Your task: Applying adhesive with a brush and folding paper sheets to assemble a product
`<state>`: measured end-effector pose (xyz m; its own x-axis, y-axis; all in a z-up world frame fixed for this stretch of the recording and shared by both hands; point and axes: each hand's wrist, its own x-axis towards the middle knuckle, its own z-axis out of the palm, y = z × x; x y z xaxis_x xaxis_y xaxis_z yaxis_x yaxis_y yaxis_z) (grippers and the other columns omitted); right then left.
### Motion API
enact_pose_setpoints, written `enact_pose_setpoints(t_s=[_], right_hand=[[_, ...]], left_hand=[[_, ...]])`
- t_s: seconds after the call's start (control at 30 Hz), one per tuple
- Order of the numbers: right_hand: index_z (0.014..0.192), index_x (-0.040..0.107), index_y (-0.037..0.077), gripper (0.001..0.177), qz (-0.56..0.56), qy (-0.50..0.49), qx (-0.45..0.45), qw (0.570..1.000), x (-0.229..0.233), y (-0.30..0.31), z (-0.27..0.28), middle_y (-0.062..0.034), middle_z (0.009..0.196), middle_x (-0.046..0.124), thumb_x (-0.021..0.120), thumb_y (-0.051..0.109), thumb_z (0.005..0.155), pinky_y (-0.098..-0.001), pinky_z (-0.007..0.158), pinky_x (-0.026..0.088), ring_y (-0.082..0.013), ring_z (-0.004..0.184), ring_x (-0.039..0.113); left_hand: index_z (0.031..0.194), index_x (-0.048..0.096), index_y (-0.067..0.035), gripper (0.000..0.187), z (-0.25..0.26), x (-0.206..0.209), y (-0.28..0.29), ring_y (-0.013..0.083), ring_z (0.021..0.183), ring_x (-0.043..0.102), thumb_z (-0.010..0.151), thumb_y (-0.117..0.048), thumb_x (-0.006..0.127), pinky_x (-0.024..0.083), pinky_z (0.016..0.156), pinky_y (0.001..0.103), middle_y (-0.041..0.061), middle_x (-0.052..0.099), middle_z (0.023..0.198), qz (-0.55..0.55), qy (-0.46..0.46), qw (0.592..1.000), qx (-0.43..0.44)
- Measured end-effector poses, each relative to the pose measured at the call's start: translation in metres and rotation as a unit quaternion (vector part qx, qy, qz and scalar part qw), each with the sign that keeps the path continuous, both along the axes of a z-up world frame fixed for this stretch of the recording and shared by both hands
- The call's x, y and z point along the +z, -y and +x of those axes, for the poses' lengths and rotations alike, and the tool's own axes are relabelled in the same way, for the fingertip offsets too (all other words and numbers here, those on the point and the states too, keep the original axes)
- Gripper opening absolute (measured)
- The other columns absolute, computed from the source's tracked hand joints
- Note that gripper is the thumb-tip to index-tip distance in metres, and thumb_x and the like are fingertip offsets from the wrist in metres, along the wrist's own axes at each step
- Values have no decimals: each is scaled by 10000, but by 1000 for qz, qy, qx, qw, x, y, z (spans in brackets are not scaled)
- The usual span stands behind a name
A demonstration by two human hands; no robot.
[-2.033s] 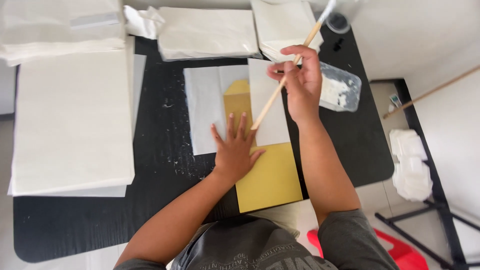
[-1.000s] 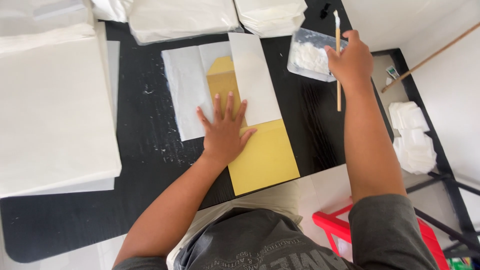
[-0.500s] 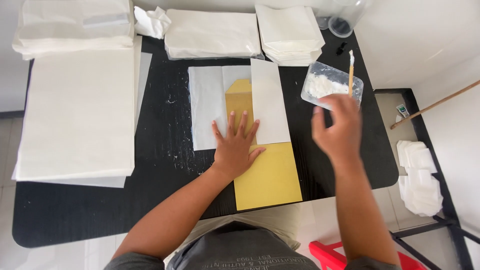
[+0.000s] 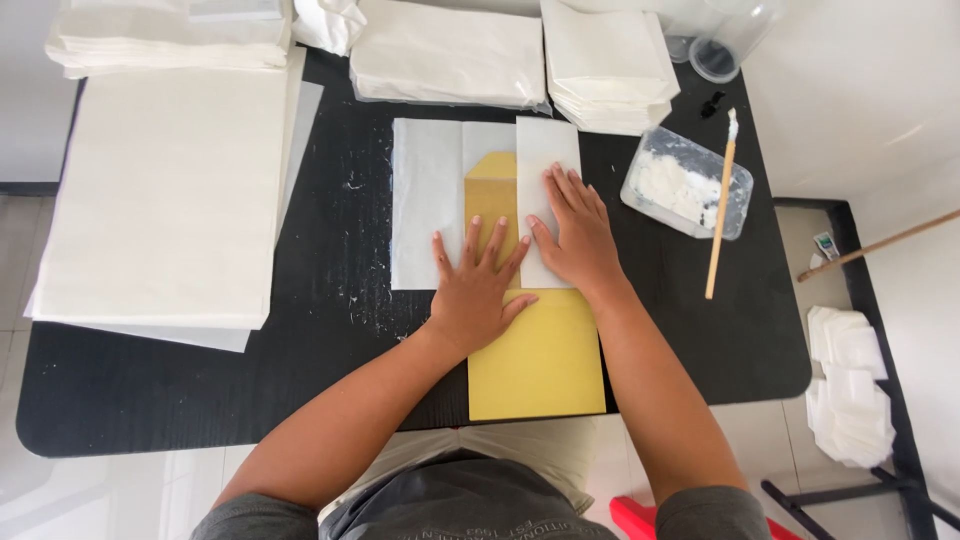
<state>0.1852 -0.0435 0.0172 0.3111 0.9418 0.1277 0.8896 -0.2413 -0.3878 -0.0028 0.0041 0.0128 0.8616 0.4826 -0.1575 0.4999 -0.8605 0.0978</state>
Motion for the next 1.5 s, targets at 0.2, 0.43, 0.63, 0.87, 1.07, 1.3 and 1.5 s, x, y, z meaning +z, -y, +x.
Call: enact_pose_setpoints(t_s=[0.2,0.43,0.63,0.87,1.07,1.3,1.5], right_hand=[[1648,309,152,679,-52,29,-21,998,-17,-6,10,-74,1722,239,439,476,1066,-496,1274,114,-286,1582,185],[1628,371,144,673,-43,35,-22,998,-21,-4,13,-87,1717,255,426,502,1061,-505,1270,104,-316,1581,189],[1651,181,184,689,-96,-9,-13,995,-3,-3,7,5,1734,123,328,483,1048,-475,1260,13,-248,1594,60],[1650,185,176,683,-83,-6,-9,996,-6,-3,10,6,1734,130,315,483,1054,-492,1252,19,-248,1593,71],[1644,214,180,674,-60,-6,-7,998,-14,-2,14,9,1730,154,338,484,1056,-516,1245,33,-253,1590,95],[1642,220,186,672,-61,-9,-7,998,-15,-3,14,18,1729,160,341,480,1050,-526,1240,32,-253,1588,98],[1641,230,189,674,-61,-11,-7,998,-12,-3,13,19,1726,168,346,490,1049,-532,1236,41,-249,1585,106]], left_hand=[[1655,208,-308,798,1,-3,1,413,1578,134,993,-754,195,96,1136,798,114,194,1716,38,10,999,11],[1316,655,-157,706,18,-40,-45,293,854,756,825,-664,630,540,861,462,124,732,1031,188,251,949,37],[1352,565,-65,644,39,-1,-155,385,1198,574,1037,-619,470,435,1031,533,167,603,1311,136,49,985,98],[1217,608,-100,517,66,-14,-218,370,1196,453,976,-558,586,311,1007,536,118,548,1265,95,79,986,115],[980,694,-137,362,77,11,-233,349,1185,476,980,-463,538,191,1090,552,83,662,974,52,11,988,142],[981,762,-178,255,64,37,-247,317,983,646,797,-211,590,-51,1225,613,30,677,800,-61,-44,979,192],[1046,639,-254,312,34,81,-219,238,1143,436,742,-267,709,264,1028,385,4,570,892,-187,131,935,273]])
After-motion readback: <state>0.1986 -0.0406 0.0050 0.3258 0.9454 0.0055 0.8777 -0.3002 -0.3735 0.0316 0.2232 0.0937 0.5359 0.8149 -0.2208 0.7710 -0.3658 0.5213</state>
